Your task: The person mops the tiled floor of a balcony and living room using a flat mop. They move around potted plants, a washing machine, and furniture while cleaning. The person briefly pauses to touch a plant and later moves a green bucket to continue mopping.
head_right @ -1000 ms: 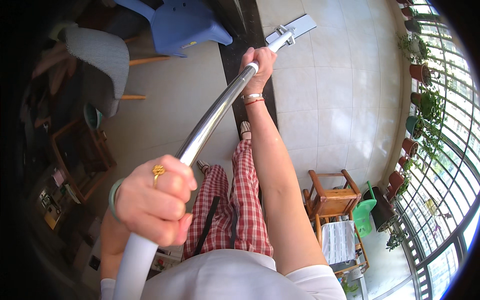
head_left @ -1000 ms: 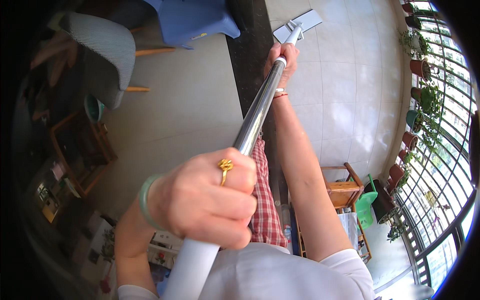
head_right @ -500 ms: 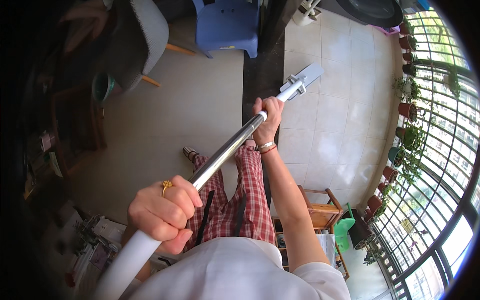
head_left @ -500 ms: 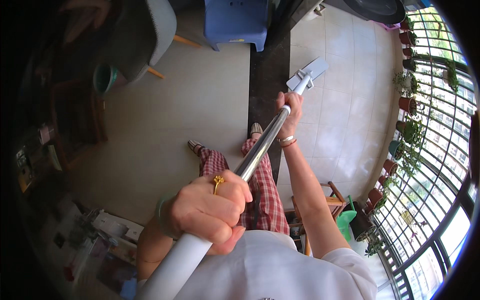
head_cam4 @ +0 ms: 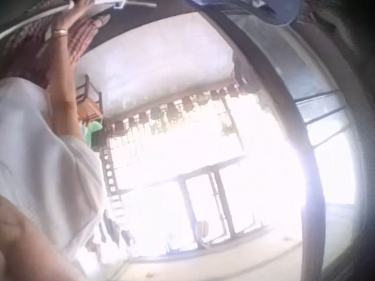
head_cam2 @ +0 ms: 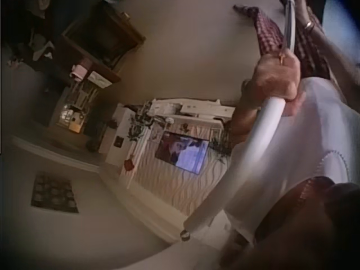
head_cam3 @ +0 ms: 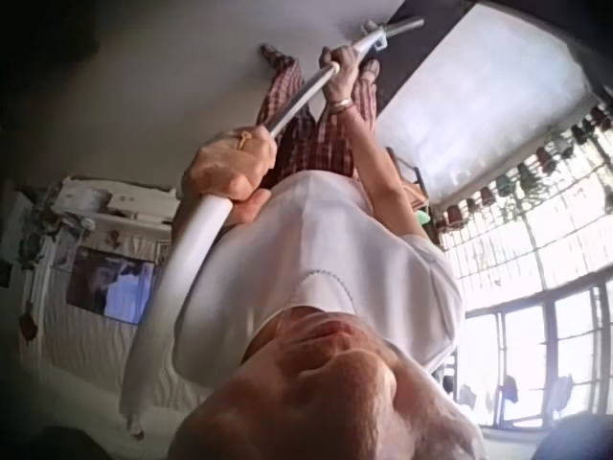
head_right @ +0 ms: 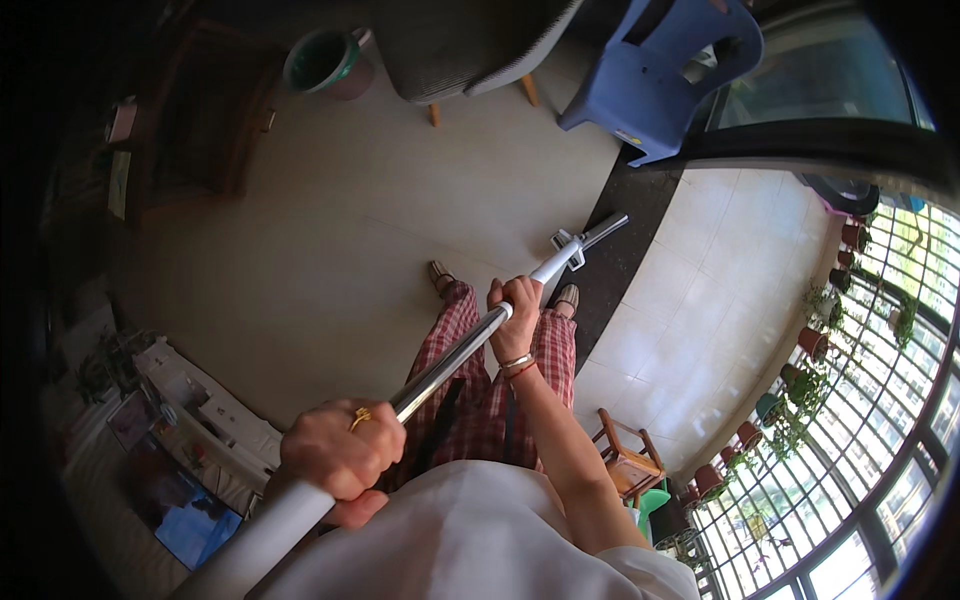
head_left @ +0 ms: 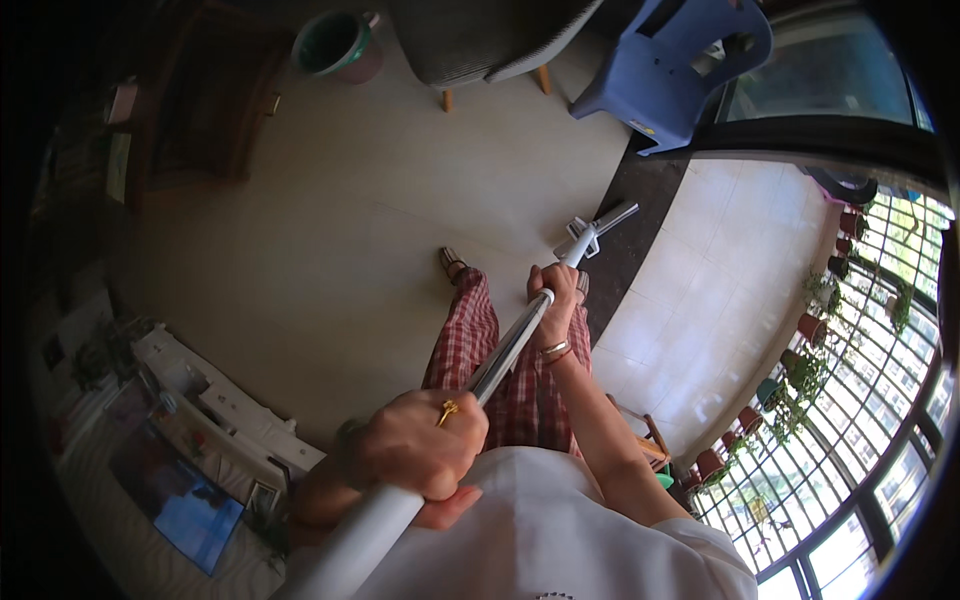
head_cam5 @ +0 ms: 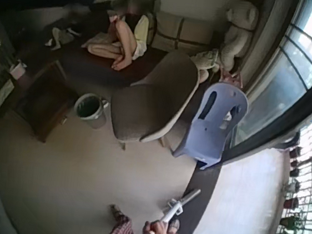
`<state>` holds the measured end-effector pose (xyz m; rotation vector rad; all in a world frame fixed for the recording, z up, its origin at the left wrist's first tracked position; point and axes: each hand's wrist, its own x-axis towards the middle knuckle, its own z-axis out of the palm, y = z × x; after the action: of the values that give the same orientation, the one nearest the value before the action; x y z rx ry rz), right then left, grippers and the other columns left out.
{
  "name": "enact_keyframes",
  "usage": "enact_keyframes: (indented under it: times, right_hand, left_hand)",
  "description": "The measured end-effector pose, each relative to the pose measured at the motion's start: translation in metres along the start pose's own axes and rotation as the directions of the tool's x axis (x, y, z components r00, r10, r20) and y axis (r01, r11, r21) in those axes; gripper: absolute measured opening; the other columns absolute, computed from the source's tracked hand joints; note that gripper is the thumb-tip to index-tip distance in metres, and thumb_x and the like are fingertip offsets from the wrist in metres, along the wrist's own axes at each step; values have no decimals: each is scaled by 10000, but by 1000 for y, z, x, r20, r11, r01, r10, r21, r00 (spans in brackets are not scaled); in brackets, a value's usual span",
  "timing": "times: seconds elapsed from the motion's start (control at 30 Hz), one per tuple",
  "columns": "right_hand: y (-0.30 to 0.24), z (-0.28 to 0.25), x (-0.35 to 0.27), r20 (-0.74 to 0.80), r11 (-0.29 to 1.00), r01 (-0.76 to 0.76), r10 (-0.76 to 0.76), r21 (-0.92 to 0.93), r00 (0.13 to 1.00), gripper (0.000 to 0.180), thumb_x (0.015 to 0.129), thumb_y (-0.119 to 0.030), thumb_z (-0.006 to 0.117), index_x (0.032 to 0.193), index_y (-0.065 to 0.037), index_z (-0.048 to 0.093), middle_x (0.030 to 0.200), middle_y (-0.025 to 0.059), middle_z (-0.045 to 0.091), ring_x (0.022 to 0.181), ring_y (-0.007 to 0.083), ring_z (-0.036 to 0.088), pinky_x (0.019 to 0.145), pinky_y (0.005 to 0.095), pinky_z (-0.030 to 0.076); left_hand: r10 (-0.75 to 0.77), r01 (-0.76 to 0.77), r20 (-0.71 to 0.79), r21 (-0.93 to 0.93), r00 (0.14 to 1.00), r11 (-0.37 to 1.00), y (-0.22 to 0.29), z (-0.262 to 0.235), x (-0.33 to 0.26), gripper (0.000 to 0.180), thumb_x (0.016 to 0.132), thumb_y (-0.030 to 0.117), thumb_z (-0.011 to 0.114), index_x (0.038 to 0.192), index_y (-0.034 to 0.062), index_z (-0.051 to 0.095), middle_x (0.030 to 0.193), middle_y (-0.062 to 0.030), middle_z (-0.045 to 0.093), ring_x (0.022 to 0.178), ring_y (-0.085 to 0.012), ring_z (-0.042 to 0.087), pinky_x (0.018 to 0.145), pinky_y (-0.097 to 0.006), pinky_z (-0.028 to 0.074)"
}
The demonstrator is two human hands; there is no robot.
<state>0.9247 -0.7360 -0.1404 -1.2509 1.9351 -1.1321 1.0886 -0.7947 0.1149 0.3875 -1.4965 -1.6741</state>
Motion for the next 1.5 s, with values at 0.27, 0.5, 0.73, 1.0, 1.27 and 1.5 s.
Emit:
enact_keyframes:
  times: [0.27,0.5,0.73,1.0,1.27,1.5]
  right_hand:
    - [-132,130,1,366,973,177,-220,146,904,162,754,-46,673,699,-21,523,746,102,515,837,320,482,744,402,425]
    - [-47,251,93,606,827,527,-526,198,597,80,692,-36,656,677,-59,580,706,74,549,846,295,530,767,373,443]
    - [-77,290,18,673,891,433,-403,136,620,70,648,-88,654,676,-96,591,739,48,566,828,294,532,709,391,473]
    - [-171,321,-87,744,943,242,-329,228,581,106,687,-42,658,660,-92,569,728,55,545,826,295,532,704,418,455]
    - [-192,321,-43,655,907,316,-421,279,628,166,667,41,647,684,-42,505,704,87,492,774,312,489,676,397,434]
    - [-203,356,18,580,852,378,-524,363,624,221,689,83,653,667,-38,470,693,100,479,744,319,485,658,413,426]
  left_hand:
    - [106,-80,-162,159,981,984,108,-113,-112,245,645,-50,622,679,97,429,575,-2,457,505,-151,457,566,-313,502]
    - [279,-38,-580,393,765,919,-6,-137,-143,272,708,-123,589,753,86,420,633,-33,473,561,-183,465,658,-405,467]
    - [163,131,-816,280,554,951,39,-167,-202,203,858,-62,508,786,87,390,643,-23,431,573,-144,429,660,-347,435]
    - [210,184,-874,315,438,931,126,-153,-272,213,721,-76,607,722,76,457,605,-30,466,557,-157,467,623,-339,460]
    - [294,-14,-733,362,613,932,129,-187,-244,218,618,-55,679,667,68,505,569,-39,496,538,-170,495,597,-352,496]
    - [272,3,-736,349,620,937,127,-211,-185,172,550,-42,688,644,64,590,553,-33,504,508,-179,499,582,-354,514]
